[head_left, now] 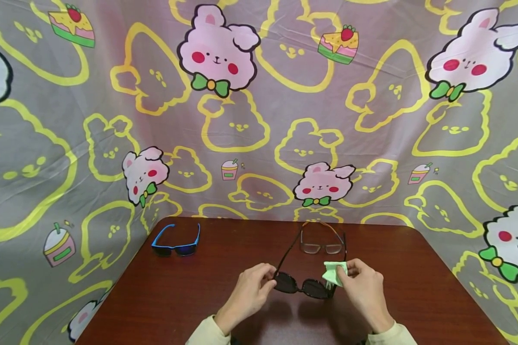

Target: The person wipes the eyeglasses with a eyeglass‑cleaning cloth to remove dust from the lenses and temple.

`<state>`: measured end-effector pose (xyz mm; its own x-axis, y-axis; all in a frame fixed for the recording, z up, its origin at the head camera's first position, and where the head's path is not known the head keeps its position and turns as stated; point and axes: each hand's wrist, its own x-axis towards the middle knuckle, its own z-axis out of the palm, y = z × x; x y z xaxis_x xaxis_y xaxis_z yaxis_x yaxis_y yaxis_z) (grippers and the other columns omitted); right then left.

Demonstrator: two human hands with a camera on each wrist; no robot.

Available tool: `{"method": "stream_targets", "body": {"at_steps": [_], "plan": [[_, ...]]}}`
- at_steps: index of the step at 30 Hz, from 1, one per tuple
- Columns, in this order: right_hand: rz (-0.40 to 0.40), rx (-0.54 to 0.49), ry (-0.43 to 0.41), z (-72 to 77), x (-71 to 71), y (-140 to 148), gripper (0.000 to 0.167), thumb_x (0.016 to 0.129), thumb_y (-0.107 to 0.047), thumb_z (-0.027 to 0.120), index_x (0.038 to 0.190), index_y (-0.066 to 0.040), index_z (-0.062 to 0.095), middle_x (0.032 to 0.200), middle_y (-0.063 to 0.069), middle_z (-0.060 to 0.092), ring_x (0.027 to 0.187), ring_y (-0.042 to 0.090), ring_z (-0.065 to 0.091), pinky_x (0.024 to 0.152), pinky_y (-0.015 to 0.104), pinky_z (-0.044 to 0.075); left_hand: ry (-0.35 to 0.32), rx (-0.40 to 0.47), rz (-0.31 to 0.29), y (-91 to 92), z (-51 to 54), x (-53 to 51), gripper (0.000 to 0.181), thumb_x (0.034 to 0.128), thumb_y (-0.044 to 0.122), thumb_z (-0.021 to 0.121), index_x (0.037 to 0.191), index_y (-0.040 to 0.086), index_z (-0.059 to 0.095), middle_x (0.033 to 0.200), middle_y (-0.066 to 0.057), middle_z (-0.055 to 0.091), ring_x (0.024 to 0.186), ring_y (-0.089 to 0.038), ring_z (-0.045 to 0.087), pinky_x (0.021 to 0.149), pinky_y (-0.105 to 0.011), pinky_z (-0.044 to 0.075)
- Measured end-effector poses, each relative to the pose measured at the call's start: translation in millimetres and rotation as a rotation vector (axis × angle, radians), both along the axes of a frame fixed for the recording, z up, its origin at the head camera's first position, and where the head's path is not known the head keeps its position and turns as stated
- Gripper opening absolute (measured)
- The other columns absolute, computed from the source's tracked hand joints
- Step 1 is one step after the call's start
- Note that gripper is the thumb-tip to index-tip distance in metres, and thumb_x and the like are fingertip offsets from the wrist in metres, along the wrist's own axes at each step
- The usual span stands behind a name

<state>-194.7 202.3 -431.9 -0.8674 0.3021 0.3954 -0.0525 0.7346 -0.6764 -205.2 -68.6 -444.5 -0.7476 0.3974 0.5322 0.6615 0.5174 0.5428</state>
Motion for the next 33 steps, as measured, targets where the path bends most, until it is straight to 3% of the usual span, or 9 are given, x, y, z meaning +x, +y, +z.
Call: {"method": "stream_targets", "body": {"at_steps": [11, 28, 33], "plan": [[-0.015, 0.014, 0.046, 3.8, -1.5, 4, 0.009, 0.078, -0.016, 0.072, 0.075, -0.009, 0.067, 0.062, -0.004, 0.063, 0.056, 0.013, 0.055, 0.052, 0.028, 0.043, 0.006, -0.014, 0.016, -0.1, -1.5, 0.9, 0.012, 0.0815, 0.005, 0.07, 0.092, 0.011, 0.065, 0.083, 0.005, 0.063, 0.069, -0.001, 0.052, 0.061, -0.021, 0.043], [-0.034, 0.001, 0.088, 8.2, -2.1, 10, 0.009, 0.079, -0.016, 0.073, 0.076, -0.009, 0.069, 0.062, -0.003, 0.063, 0.055, 0.011, 0.055, 0.05, 0.026, 0.042, -0.007, -0.012, -0.008, -3.1, -1.5, 0.5, 0.011, 0.083, 0.007, 0.069, 0.091, 0.012, 0.064, 0.083, 0.002, 0.063, 0.064, 0.001, 0.049, 0.058, -0.018, 0.041], [-0.038, 0.007, 0.097, 8.8, -2.9, 12, 0.009, 0.078, -0.017, 0.073, 0.076, -0.009, 0.069, 0.063, -0.003, 0.063, 0.055, 0.012, 0.056, 0.051, 0.026, 0.042, 0.021, -0.033, -0.006, -3.9, -2.1, -0.2, 0.012, 0.0824, 0.007, 0.07, 0.091, 0.012, 0.064, 0.083, 0.005, 0.062, 0.065, 0.001, 0.049, 0.06, -0.019, 0.042]]}}
